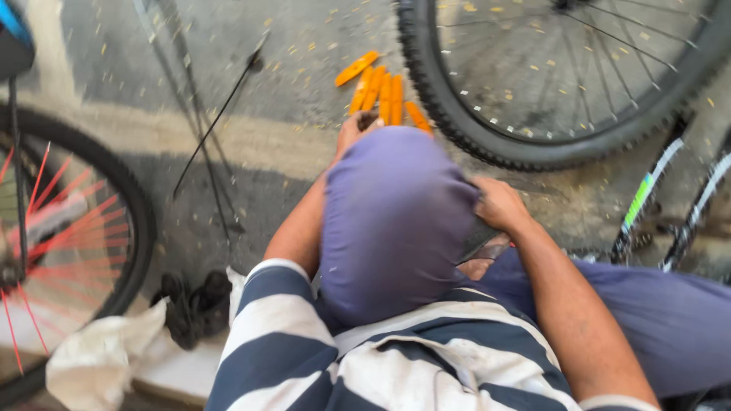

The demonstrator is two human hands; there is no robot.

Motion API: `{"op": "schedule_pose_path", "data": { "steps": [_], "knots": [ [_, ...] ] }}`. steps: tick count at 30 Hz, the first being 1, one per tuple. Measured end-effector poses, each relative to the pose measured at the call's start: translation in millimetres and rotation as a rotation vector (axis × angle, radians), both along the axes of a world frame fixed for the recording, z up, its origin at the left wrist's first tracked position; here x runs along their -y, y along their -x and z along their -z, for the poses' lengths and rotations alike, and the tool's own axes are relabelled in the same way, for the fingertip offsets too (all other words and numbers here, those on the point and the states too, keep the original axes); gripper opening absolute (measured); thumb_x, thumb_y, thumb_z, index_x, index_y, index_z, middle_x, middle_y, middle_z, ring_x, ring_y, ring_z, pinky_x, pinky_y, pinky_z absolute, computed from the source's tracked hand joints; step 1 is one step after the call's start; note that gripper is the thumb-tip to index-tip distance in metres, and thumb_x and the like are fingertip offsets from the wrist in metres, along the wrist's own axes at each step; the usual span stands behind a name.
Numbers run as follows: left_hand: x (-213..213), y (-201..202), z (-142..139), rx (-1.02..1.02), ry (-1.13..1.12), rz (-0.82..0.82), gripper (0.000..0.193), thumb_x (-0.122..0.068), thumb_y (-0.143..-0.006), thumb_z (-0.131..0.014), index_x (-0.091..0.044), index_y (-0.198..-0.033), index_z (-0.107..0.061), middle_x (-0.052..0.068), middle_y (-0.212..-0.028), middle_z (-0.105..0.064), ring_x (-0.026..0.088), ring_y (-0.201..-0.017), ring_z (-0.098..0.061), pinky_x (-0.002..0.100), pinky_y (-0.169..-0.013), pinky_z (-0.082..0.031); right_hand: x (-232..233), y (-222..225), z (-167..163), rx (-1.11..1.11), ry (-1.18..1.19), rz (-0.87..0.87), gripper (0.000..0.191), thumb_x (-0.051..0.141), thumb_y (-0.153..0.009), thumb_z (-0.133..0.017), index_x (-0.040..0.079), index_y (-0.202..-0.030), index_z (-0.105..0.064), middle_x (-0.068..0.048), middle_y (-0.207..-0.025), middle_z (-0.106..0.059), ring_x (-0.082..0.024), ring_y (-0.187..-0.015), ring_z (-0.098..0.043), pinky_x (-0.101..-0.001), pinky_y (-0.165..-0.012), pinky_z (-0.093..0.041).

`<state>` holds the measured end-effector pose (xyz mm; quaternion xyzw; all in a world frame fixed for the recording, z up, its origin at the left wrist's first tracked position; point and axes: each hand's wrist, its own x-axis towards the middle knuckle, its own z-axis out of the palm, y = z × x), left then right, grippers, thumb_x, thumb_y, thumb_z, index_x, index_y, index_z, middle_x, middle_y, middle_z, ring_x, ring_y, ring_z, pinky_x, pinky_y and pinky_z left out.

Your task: The person sits on the floor of a bicycle repair shop, pulls the inner tube out of a bicycle tire, then works the tire bead back onto the wheel rim by hand and with orange plastic tire levers, pressing the tire into place around the rim.

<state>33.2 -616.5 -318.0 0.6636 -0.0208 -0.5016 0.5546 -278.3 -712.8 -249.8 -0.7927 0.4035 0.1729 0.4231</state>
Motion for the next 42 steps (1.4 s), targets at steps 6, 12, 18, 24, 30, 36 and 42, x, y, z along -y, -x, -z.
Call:
{"op": "schedule_pose_path", "data": {
  "steps": [6, 12, 18, 24, 30, 36, 42],
  "knots": [
    [-18, -55, 10, 0.542, -0.123, -0.025, 0.032, -0.026, -0.088, -0.073, -0.003, -0.111, -0.069, 0.009, -0.093, -0.077, 0.022, -0.081, -0.074, 0.038, -0.077, -0.061, 5, 31, 30, 0.491, -0.740, 0.568, 0.057, 0.037, -0.109, -0.038, 0.013, -0.160, -0.031, -0.008, -0.163, -0.040, -0.024, -0.145, -0.039, -0.0408, -0.119, -0.033],
    [-13, -77, 12, 0.844, -0.372, 0.069, 0.035, -0.027, -0.085, -0.077, -0.010, -0.114, -0.069, 0.010, -0.103, -0.074, 0.031, -0.097, -0.071, 0.045, -0.086, -0.054, 2, 70, 42, 0.620, -0.826, 0.753, 0.059, 0.038, -0.112, -0.037, 0.010, -0.163, -0.029, -0.009, -0.163, -0.038, -0.025, -0.144, -0.039, -0.0414, -0.120, -0.031],
    [29, -89, 13, 1.305, -0.316, 0.394, 0.049, -0.023, -0.077, -0.077, -0.012, -0.123, -0.065, 0.013, -0.122, -0.062, 0.038, -0.111, -0.058, 0.047, -0.092, -0.051, 1, 46, 20, 0.067, -0.028, 0.032, 0.062, 0.034, -0.102, -0.052, 0.009, -0.158, -0.036, -0.013, -0.160, -0.041, -0.030, -0.144, -0.040, -0.0423, -0.118, -0.033],
    [56, -98, 10, 1.337, -0.489, 0.717, 0.023, -0.014, -0.102, -0.053, -0.012, -0.120, -0.066, 0.015, -0.120, -0.062, 0.036, -0.114, -0.059, 0.047, -0.097, -0.051, 14, -23, -19, -0.046, 0.470, -0.258, 0.066, 0.033, -0.091, -0.068, 0.014, -0.150, -0.050, -0.013, -0.152, -0.052, -0.032, -0.139, -0.050, -0.0434, -0.111, -0.042],
    [44, -85, 3, 1.307, -0.305, 0.433, 0.039, -0.018, -0.092, -0.058, 0.001, -0.125, -0.061, 0.023, -0.110, -0.062, 0.043, -0.102, -0.059, 0.052, -0.089, -0.049, 52, -87, -25, -0.116, 0.680, -0.307, 0.095, 0.043, -0.069, -0.083, 0.010, -0.149, -0.045, -0.020, -0.141, -0.051, -0.038, -0.125, -0.053, -0.0511, -0.102, -0.042],
    [11, -53, 10, 0.865, -0.116, 0.004, 0.036, -0.014, -0.101, -0.053, 0.003, -0.130, -0.064, 0.019, -0.116, -0.072, 0.032, -0.103, -0.070, 0.041, -0.089, -0.054, 67, -87, -2, -0.225, 0.516, -0.307, 0.093, 0.036, -0.072, -0.084, 0.014, -0.154, -0.044, -0.017, -0.124, -0.055, -0.036, -0.115, -0.056, -0.0496, -0.094, -0.045],
    [17, -36, 18, 0.308, 0.174, -0.039, 0.033, -0.019, -0.100, -0.068, 0.004, -0.124, -0.066, 0.005, -0.101, -0.070, 0.009, -0.082, -0.061, 0.026, -0.071, -0.052, 60, -35, 22, -0.226, 0.513, -0.272, 0.056, 0.015, -0.088, -0.062, 0.020, -0.143, -0.056, -0.012, -0.119, -0.059, -0.032, -0.117, -0.058, -0.0496, -0.090, -0.046]
  ]
}}
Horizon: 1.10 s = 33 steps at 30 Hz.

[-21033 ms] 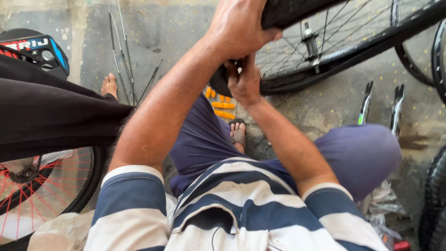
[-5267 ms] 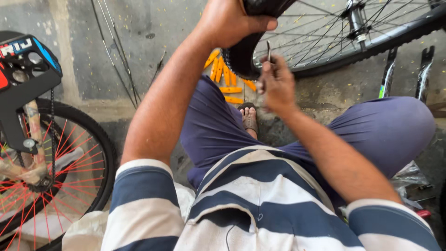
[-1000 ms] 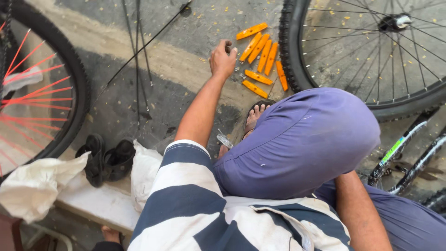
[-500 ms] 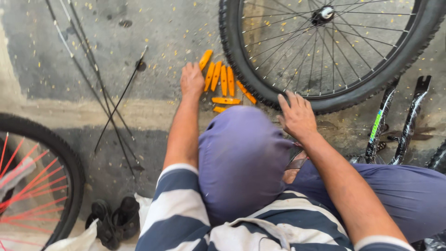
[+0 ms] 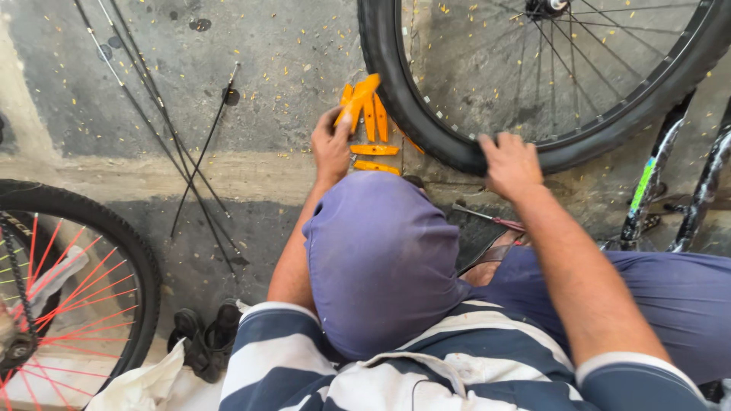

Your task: The person sits on the floor of a bicycle repair shop, pulls the inner tube out of a bicycle tire, then works the tire bead back onto the wheel rim by hand and with orange plastic tire levers, pressing the tire into place around the rim.

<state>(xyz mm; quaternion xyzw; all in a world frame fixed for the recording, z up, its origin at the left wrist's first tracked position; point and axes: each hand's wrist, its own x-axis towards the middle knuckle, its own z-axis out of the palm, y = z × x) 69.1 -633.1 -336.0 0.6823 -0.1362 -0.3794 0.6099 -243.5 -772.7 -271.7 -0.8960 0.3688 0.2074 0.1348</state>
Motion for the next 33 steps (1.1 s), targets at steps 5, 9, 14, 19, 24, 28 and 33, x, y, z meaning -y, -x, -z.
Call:
{"op": "schedule_pose_path", "data": {
  "steps": [5, 9, 14, 19, 24, 28, 33],
  "knots": [
    [33, 12, -1, -0.297, 0.124, 0.182, 0.031, -0.017, -0.101, -0.070, 0.004, -0.123, -0.067, 0.002, -0.090, -0.065, 0.008, -0.076, -0.059, 0.025, -0.069, -0.051, -14, 65, 6, -0.106, -0.022, -0.043, 0.042, 0.016, -0.088, -0.057, 0.021, -0.130, -0.062, -0.009, -0.115, -0.061, -0.029, -0.117, -0.059, -0.0499, -0.088, -0.047],
    [54, 32, 2, -0.306, 0.126, 0.373, 0.029, -0.020, -0.101, -0.070, 0.003, -0.119, -0.069, 0.001, -0.084, -0.065, 0.007, -0.074, -0.059, 0.025, -0.067, -0.051, -22, 79, 4, -0.257, -0.025, -0.018, 0.028, 0.025, -0.093, -0.060, 0.021, -0.121, -0.065, -0.007, -0.117, -0.063, -0.028, -0.117, -0.061, -0.0490, -0.091, -0.048],
    [55, 65, 8, -0.100, -0.062, 0.651, 0.028, -0.024, -0.096, -0.073, 0.000, -0.111, -0.073, -0.002, -0.078, -0.065, 0.005, -0.067, -0.057, 0.025, -0.060, -0.048, -28, 48, -11, 0.358, 0.052, 0.206, 0.060, 0.032, -0.084, -0.076, 0.007, -0.136, -0.057, -0.018, -0.129, -0.060, -0.039, -0.117, -0.059, -0.0514, -0.094, -0.049],
    [47, 97, 8, -0.260, -0.074, 0.800, 0.029, -0.025, -0.097, -0.072, 0.000, -0.112, -0.072, -0.002, -0.080, -0.065, 0.006, -0.070, -0.058, 0.024, -0.063, -0.050, -37, 12, -16, 0.546, 0.036, 0.161, 0.056, 0.026, -0.094, -0.076, 0.005, -0.141, -0.055, -0.019, -0.130, -0.064, -0.038, -0.113, -0.064, -0.0487, -0.094, -0.053],
    [44, 113, -2, -0.464, -0.016, 0.779, 0.036, -0.023, -0.097, -0.070, -0.003, -0.127, -0.066, 0.000, -0.106, -0.071, 0.007, -0.089, -0.062, 0.026, -0.079, -0.053, -49, -5, -11, 0.534, -0.355, 0.664, 0.034, 0.027, -0.097, -0.074, 0.004, -0.122, -0.072, -0.020, -0.082, -0.070, -0.034, -0.074, -0.071, -0.0449, -0.069, -0.055],
    [46, 117, -9, -0.594, 0.031, 0.823, 0.035, -0.024, -0.103, -0.068, 0.001, -0.127, -0.067, 0.005, -0.113, -0.072, 0.012, -0.102, -0.066, 0.030, -0.090, -0.055, -52, -13, -11, 0.849, -0.417, 0.690, 0.033, 0.022, -0.094, -0.076, -0.001, -0.115, -0.069, -0.016, -0.091, -0.075, -0.027, -0.083, -0.078, -0.0380, -0.071, -0.061],
    [53, 116, -8, -0.691, -0.037, 0.753, 0.036, -0.028, -0.103, -0.060, -0.002, -0.128, -0.063, 0.004, -0.113, -0.071, 0.014, -0.101, -0.068, 0.032, -0.089, -0.056, -45, -11, -24, 0.648, -0.341, 0.714, 0.030, 0.020, -0.096, -0.078, 0.001, -0.117, -0.071, -0.016, -0.101, -0.076, -0.028, -0.089, -0.076, -0.0390, -0.081, -0.060]
  ]
}}
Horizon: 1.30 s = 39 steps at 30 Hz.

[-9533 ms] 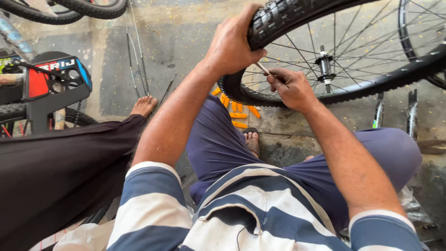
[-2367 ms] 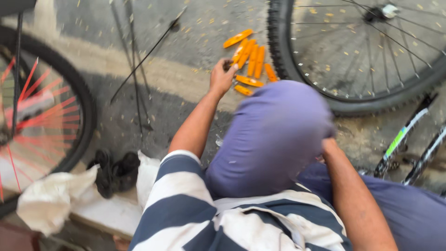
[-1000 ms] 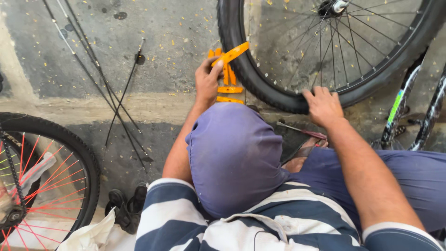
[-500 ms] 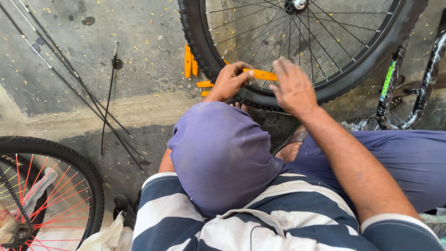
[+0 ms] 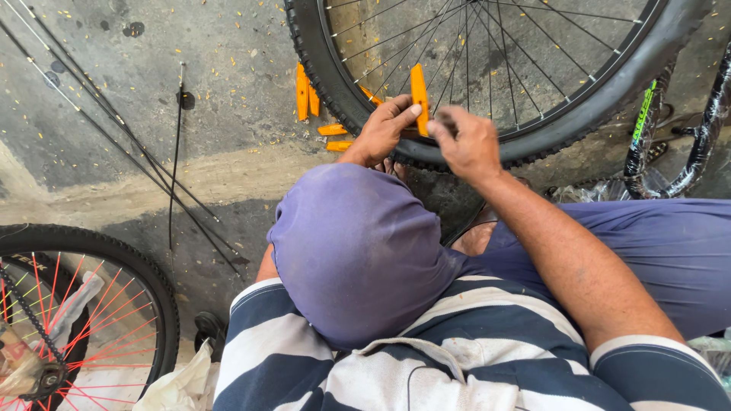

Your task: The person sits on the floor of a bicycle repair shop, pulls the inner tube out of a bicycle tire, then works the tire bead back onto the wheel rim by hand and with orange plastic tire levers, pressing the tire into place around the rim.

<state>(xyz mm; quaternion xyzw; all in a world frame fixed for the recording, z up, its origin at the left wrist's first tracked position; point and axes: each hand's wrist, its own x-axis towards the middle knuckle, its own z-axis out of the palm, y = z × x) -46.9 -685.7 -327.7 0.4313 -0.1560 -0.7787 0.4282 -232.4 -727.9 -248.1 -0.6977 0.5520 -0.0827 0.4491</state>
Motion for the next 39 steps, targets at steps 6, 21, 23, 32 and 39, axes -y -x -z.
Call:
{"op": "schedule_pose_path", "data": {
  "steps": [6, 21, 23, 32, 39],
  "knots": [
    [-6, -4, 3, 0.510, 0.402, 0.342, 0.035, -0.028, -0.106, -0.057, 0.000, -0.126, -0.065, 0.005, -0.102, -0.072, 0.011, -0.092, -0.065, 0.028, -0.083, -0.053, 13, 15, -11, -0.224, 0.784, -0.685, 0.048, 0.014, -0.084, -0.065, 0.008, -0.132, -0.067, -0.008, -0.140, -0.064, -0.027, -0.132, -0.059, -0.0402, -0.104, -0.053],
    [-8, -47, -30, 1.442, 0.463, 0.426, 0.066, -0.055, -0.086, -0.082, -0.010, -0.131, -0.064, 0.014, -0.138, -0.056, 0.035, -0.136, -0.044, 0.051, -0.113, -0.036, 16, 39, 18, -0.262, 0.364, -0.242, 0.037, 0.029, -0.081, -0.089, 0.008, -0.107, -0.071, -0.014, -0.097, -0.064, -0.039, -0.082, -0.067, -0.0495, -0.070, -0.053],
    [-11, -53, -36, 1.443, 0.589, 0.504, 0.087, -0.062, -0.072, -0.087, -0.009, -0.135, -0.061, 0.020, -0.143, -0.047, 0.040, -0.140, -0.036, 0.061, -0.116, -0.023, 16, 37, 20, -0.287, 0.362, -0.220, 0.037, 0.030, -0.079, -0.089, 0.007, -0.103, -0.072, -0.016, -0.097, -0.065, -0.039, -0.081, -0.067, -0.0499, -0.069, -0.053],
    [-14, -43, -27, 1.408, 0.761, 0.793, 0.102, -0.045, -0.050, -0.096, -0.016, -0.141, -0.058, 0.021, -0.160, -0.031, 0.041, -0.151, -0.024, 0.068, -0.122, -0.005, 23, 35, 27, -0.457, 0.230, -0.214, 0.039, 0.034, -0.074, -0.089, 0.005, -0.094, -0.073, -0.017, -0.094, -0.065, -0.042, -0.085, -0.067, -0.0528, -0.073, -0.054],
    [-28, -32, -8, 1.381, 0.745, 0.756, 0.087, -0.040, -0.055, -0.094, -0.015, -0.133, -0.064, 0.022, -0.160, -0.031, 0.040, -0.151, -0.024, 0.068, -0.122, -0.008, 20, 31, 44, -0.417, 0.321, -0.222, 0.030, 0.025, -0.083, -0.085, 0.005, -0.099, -0.070, -0.016, -0.102, -0.060, -0.039, -0.091, -0.065, -0.0527, -0.074, -0.052]
  ]
}}
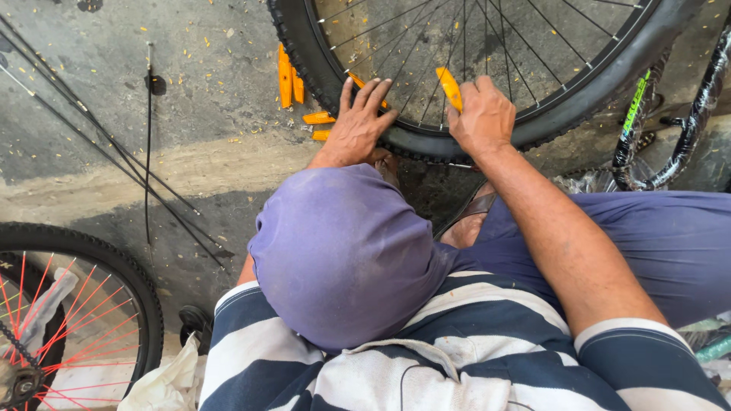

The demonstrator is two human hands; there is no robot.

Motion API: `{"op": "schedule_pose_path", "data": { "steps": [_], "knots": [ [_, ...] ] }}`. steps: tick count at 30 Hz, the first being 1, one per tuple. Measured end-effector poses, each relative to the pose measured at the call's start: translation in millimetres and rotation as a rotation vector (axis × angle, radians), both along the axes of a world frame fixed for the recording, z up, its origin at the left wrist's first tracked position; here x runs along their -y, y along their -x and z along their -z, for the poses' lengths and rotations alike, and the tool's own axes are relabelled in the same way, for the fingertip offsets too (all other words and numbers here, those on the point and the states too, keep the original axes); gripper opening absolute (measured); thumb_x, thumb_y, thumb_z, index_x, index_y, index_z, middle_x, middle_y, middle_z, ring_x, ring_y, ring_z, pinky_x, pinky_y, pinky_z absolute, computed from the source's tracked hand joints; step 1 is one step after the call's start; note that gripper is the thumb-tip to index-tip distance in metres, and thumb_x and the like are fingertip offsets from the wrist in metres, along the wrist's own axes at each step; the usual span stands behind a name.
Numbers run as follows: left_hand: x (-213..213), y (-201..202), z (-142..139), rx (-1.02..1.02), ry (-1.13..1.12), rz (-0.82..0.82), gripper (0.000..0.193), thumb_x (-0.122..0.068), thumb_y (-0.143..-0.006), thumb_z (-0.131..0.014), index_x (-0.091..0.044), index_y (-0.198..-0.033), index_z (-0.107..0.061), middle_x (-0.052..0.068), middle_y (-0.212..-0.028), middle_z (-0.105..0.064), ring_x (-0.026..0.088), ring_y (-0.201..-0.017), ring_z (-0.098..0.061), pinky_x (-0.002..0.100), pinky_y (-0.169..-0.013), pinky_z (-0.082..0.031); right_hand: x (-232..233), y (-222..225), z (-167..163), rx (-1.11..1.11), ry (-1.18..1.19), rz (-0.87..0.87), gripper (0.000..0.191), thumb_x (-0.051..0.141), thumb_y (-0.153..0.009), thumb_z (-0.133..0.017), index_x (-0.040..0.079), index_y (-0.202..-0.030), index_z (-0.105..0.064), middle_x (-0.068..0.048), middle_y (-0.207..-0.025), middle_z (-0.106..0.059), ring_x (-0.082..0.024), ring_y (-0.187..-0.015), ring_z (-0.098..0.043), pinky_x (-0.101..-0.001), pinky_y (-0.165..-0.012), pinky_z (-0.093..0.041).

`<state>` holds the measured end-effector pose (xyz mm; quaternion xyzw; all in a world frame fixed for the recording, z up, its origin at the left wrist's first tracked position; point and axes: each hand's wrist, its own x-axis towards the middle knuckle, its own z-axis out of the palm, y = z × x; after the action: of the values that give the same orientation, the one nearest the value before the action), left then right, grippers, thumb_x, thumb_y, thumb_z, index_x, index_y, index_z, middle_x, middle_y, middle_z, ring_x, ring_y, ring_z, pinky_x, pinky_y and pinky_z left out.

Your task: The person sits on the floor of a bicycle repair shop, pulls the inner tube out of a bicycle tire, then works the tire bead back onto the wheel rim by hand and with orange plastic tire levers, pressing the tire into place around the rim.

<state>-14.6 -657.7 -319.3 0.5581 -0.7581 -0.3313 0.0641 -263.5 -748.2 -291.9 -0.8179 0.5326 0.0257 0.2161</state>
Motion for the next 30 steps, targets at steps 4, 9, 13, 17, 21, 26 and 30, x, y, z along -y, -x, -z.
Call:
{"op": "schedule_pose_path", "data": {
  "steps": [4, 9, 13, 17, 21, 26, 30],
  "knots": [
    [-1, 6, -1, -0.035, 0.029, -0.009, 0.084, -0.041, -0.058, -0.094, -0.014, -0.133, -0.065, 0.022, -0.160, -0.031, 0.040, -0.151, -0.025, 0.067, -0.122, -0.008, 5, -5, 6, 0.098, 0.150, -0.066, 0.030, 0.019, -0.085, -0.085, 0.008, -0.109, -0.070, -0.012, -0.106, -0.056, -0.034, -0.100, -0.060, -0.0470, -0.079, -0.051],
    [-3, 16, -6, -0.086, 0.022, -0.027, 0.084, -0.044, -0.058, -0.093, -0.013, -0.131, -0.065, 0.023, -0.159, -0.030, 0.040, -0.150, -0.026, 0.067, -0.122, -0.007, 4, -5, 10, 0.125, 0.251, 0.008, 0.031, 0.020, -0.079, -0.091, 0.015, -0.106, -0.076, -0.011, -0.112, -0.054, -0.034, -0.105, -0.053, -0.0469, -0.089, -0.046],
    [-5, 24, -6, -0.060, 0.030, -0.028, 0.083, -0.045, -0.061, -0.092, -0.012, -0.133, -0.064, 0.024, -0.159, -0.030, 0.040, -0.149, -0.028, 0.066, -0.122, -0.008, 7, 4, 17, 0.276, 0.087, 0.051, 0.039, 0.019, -0.073, -0.092, 0.016, -0.110, -0.078, -0.016, -0.131, -0.053, -0.038, -0.117, -0.051, -0.0482, -0.098, -0.044],
    [-7, 28, -5, -0.023, 0.046, -0.017, 0.083, -0.044, -0.062, -0.091, -0.011, -0.133, -0.064, 0.024, -0.159, -0.030, 0.038, -0.146, -0.034, 0.067, -0.121, -0.008, 4, 13, 24, 0.308, -0.060, 0.018, 0.041, 0.013, -0.074, -0.090, 0.013, -0.114, -0.077, -0.016, -0.136, -0.054, -0.038, -0.124, -0.055, -0.0469, -0.100, -0.047],
    [-7, 28, -6, -0.021, 0.031, -0.005, 0.083, -0.043, -0.064, -0.091, -0.010, -0.135, -0.063, 0.025, -0.159, -0.031, 0.035, -0.140, -0.042, 0.067, -0.123, -0.008, -2, 12, 30, 0.314, -0.147, 0.153, 0.039, 0.010, -0.083, -0.087, 0.010, -0.120, -0.073, -0.010, -0.130, -0.061, -0.033, -0.120, -0.063, -0.0423, -0.097, -0.051],
    [-5, 28, -7, -0.004, 0.014, -0.005, 0.082, -0.042, -0.063, -0.091, -0.011, -0.133, -0.063, 0.025, -0.159, -0.031, 0.035, -0.136, -0.045, 0.066, -0.122, -0.009, 4, 14, 36, 0.366, -0.202, 0.130, 0.041, 0.009, -0.080, -0.087, 0.009, -0.119, -0.075, -0.010, -0.122, -0.064, -0.033, -0.113, -0.065, -0.0405, -0.095, -0.052],
    [-6, 30, -5, 0.012, 0.014, 0.000, 0.081, -0.042, -0.064, -0.091, -0.011, -0.133, -0.063, 0.025, -0.158, -0.030, 0.035, -0.138, -0.045, 0.067, -0.122, -0.009, 7, 17, 39, 0.456, -0.210, 0.050, 0.049, 0.004, -0.076, -0.085, 0.009, -0.124, -0.076, -0.015, -0.123, -0.064, -0.037, -0.110, -0.065, -0.0410, -0.094, -0.052]
  ]
}}
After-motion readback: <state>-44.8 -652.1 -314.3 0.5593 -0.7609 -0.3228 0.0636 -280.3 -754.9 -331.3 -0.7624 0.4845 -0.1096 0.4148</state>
